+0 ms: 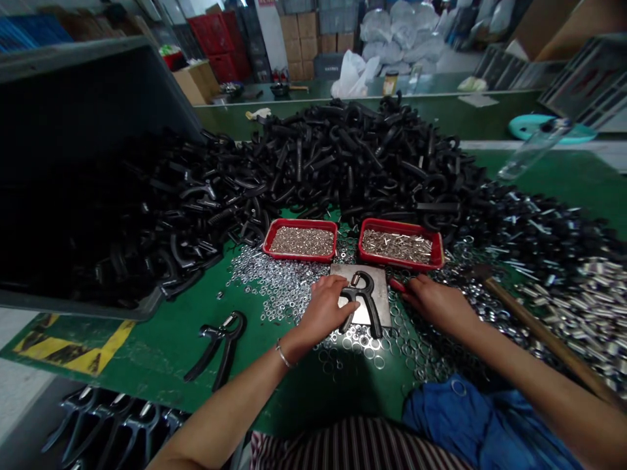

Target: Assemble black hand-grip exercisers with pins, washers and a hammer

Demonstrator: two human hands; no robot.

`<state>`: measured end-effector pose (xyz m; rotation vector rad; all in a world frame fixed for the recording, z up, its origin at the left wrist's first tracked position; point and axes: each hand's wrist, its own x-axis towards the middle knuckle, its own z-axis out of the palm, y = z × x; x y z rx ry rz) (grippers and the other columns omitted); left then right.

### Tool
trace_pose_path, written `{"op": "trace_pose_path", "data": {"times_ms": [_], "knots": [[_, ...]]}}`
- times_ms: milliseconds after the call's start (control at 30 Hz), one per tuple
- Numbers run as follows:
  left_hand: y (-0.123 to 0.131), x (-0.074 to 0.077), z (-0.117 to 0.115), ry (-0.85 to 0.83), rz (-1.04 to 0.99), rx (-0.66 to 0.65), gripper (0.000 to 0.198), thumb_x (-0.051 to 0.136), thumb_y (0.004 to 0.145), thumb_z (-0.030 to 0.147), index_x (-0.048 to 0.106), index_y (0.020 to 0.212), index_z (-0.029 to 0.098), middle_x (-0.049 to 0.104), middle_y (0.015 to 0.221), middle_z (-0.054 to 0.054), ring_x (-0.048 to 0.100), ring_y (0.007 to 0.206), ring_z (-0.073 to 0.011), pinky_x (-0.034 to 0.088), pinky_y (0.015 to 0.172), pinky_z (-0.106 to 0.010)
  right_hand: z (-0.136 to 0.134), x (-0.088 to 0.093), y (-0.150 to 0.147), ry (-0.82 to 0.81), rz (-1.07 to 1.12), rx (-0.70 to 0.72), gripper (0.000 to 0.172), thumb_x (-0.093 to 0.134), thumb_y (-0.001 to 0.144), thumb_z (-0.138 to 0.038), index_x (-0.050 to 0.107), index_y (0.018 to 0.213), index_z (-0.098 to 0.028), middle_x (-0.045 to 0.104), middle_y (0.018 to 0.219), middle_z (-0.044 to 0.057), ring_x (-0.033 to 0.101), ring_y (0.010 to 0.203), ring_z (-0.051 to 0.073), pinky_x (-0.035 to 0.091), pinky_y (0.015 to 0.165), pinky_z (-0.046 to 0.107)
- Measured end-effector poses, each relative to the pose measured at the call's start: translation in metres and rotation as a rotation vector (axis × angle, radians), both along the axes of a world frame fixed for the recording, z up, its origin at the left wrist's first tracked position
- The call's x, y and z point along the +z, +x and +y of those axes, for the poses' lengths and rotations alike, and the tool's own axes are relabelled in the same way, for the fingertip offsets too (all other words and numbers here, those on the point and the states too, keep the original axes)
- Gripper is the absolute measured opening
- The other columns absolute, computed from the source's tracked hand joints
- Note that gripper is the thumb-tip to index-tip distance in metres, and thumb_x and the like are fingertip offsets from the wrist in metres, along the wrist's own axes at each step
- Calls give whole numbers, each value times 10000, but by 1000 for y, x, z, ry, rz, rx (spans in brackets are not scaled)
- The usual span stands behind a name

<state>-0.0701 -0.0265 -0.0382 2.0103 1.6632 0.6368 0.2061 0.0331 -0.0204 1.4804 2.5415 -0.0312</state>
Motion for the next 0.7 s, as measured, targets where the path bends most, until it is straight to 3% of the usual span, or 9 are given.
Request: {"op": "trace_pose_path", "data": {"times_ms": [100,200,300,400,533,700], "knots": [[-3,-1,-8,-10,8,-22,596,710,847,428,494,1348,188,538,1363,-108,450,1275,-298,330,1102,-469,9,4,2,48,118,-21,258,448,988,-387,571,971,-161,680,949,127,685,745,252,399,518,294],[-4,-2,-12,-29,-1,-30,633,729,828,414,467,1368,211,530,1375,-100,448,1277,-300,328,1102,-469,19,19,-4,49,483,-67,264,544,936,-439,543,969,-177,690,891,122,679,749,260,481,605,335],[-4,-1,-8,-47,-18,-20,600,737,817,394,491,1338,226,548,1348,-87,460,1257,-300,336,1089,-469,19,24,-30,-187,1025,-147,276,571,926,-493,523,974,-225,701,832,64,691,732,241,554,659,369],[-4,0,-4,-64,-42,-28,575,744,807,385,511,1310,229,555,1344,-79,461,1260,-298,332,1087,-468,11,8,-64,-412,1446,-256,264,547,948,-506,488,1007,-255,714,837,28,710,697,218,605,661,391],[-4,0,-4,-70,-64,-31,578,733,813,396,505,1320,238,557,1340,-77,461,1258,-298,336,1074,-470,4,-20,-87,-472,1533,-307,279,584,932,-502,494,1005,-248,728,863,37,721,694,213,622,632,378],[-4,0,-3,-93,-76,-20,568,730,806,397,514,1307,237,568,1323,-72,466,1234,-298,347,1058,-478,3,-26,-84,-506,1562,-304,246,584,944,-474,502,1012,-252,734,853,33,724,678,206,627,631,373]]}}
